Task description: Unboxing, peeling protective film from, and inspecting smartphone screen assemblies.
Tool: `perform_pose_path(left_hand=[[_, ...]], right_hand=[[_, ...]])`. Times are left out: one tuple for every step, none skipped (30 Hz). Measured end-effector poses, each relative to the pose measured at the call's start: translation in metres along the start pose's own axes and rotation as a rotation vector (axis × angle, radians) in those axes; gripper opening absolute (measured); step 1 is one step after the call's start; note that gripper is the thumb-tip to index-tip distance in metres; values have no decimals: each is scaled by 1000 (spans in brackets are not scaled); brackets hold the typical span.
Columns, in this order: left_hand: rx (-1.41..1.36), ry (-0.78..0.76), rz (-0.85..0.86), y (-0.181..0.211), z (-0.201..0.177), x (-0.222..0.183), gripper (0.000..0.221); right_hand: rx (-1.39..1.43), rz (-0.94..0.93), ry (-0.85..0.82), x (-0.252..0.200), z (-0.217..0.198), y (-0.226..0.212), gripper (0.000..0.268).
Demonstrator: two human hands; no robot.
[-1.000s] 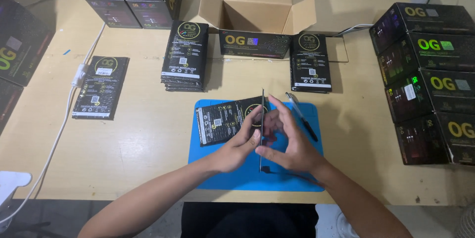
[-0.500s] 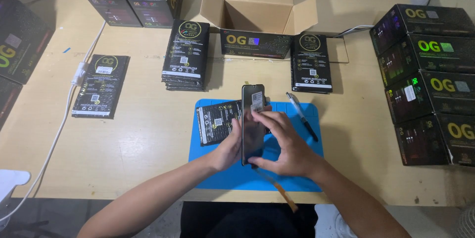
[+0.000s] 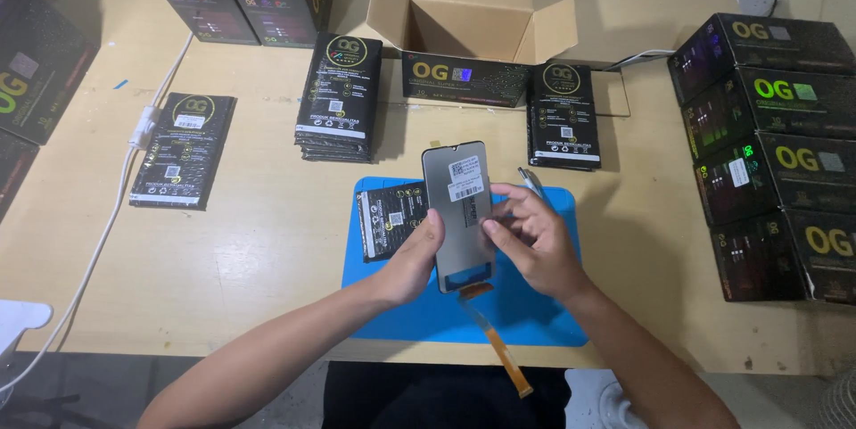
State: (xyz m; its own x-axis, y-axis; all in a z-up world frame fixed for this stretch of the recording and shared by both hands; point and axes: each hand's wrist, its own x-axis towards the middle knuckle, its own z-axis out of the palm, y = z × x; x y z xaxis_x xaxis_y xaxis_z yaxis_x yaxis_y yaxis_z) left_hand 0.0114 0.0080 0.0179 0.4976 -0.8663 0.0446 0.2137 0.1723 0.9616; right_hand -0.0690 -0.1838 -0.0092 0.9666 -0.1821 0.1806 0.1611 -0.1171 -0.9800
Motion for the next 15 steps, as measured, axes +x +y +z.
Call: perform_pose_path(left_hand=[[-1,1,2,7,1,-1,80],[19,-7,8,13,2,-2,78],[38,-16,13,19,3,-3,78],[38,-15,14,14,0,-3,78],[22,0,22,10,-3,-3,73],[5,13,28,5,-6,-3,69],[4,13,29,-1,-10,-2,69],[18,-1,48,-6,-13,0,64],[32,-15,67,-12,-16,2,59],[32,-15,68,-8,-14,2,59],[43,13,81,-3,-13,2,47],[55,39,95,1,-11,3,38],[54,39,96,1,-12,4,38],[64,89,109,1,-13,6,30],[74,139,122,0,-14,7,21]], right_hand=[[-2,-1,-2,0,-1,1,51],[17,9,14,-1,-1,2,50],[36,18,30,-1,-2,3,49],[35,18,28,-1,-2,2,49],[44,36,37,-1,-2,0,49],[52,55,47,-1,-3,-1,49],[51,55,47,-1,-4,-1,49],[60,87,20,0,-6,0,52],[70,119,-7,1,-7,0,56],[69,119,-8,2,-6,-6,56],[64,129,-51,3,-5,-11,50],[59,139,-93,4,-3,-17,45],[58,139,-93,4,-3,-20,45],[25,129,-84,4,-4,-23,47],[-7,120,-75,4,-4,-25,48]])
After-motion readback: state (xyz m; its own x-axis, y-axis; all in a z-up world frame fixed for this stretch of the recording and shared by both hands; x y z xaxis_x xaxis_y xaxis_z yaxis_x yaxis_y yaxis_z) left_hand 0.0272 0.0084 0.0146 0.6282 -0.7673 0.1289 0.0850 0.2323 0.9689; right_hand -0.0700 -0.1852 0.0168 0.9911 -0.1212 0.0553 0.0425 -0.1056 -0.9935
